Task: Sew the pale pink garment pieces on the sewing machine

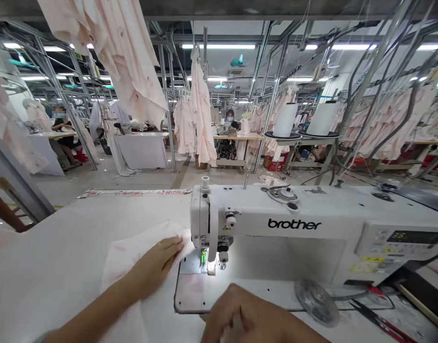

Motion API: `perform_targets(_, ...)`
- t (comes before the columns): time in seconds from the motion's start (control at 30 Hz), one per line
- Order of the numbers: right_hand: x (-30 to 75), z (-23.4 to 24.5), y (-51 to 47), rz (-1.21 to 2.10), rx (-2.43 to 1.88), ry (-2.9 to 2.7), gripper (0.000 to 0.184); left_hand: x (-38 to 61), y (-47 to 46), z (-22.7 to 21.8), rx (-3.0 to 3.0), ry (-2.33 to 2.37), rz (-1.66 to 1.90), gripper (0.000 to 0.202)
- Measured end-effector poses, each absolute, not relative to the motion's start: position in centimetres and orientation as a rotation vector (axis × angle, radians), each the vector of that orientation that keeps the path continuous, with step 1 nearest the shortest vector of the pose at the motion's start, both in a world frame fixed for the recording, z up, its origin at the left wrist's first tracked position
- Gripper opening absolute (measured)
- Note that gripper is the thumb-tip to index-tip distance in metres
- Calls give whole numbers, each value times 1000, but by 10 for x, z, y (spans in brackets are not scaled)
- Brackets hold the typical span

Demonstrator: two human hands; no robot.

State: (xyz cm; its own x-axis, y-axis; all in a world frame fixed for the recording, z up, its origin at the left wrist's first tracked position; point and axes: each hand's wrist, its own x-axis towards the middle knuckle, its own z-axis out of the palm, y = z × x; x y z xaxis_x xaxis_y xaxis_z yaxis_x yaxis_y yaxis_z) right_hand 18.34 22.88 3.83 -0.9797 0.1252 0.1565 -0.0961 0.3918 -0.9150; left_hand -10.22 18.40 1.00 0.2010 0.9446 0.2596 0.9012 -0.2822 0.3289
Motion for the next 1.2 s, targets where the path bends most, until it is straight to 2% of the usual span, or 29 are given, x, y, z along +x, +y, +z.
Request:
perform_targets(0.13,182,44,231,1070,-226,-2368,26,-89,131,25,2556,1544,568,44)
perform_targets(0.3,175,36,226,605,-72,-2736,34,-71,114,32,2669,1446,472,60)
perform_targets(0.5,172,28,224,507,-54,-2812,28,-63,129,18,2783,1492,368,51)
perform_targets(0.7,174,29,226,450,-172,-2778,34,-79,124,-1,2788,1482,417,60)
perform_targets(0.87,177,29,231,259,-160,-2857,27,-76,138,17,2718,1346,398,57)
perform_targets(1.03,177,28,234,16,-199,-2860,32,-71,166,32,2752,1151,393,44)
perform_targets(1.2,176,23,239,1,-300,-2844,36,-80,181,23,2753,1107,477,50)
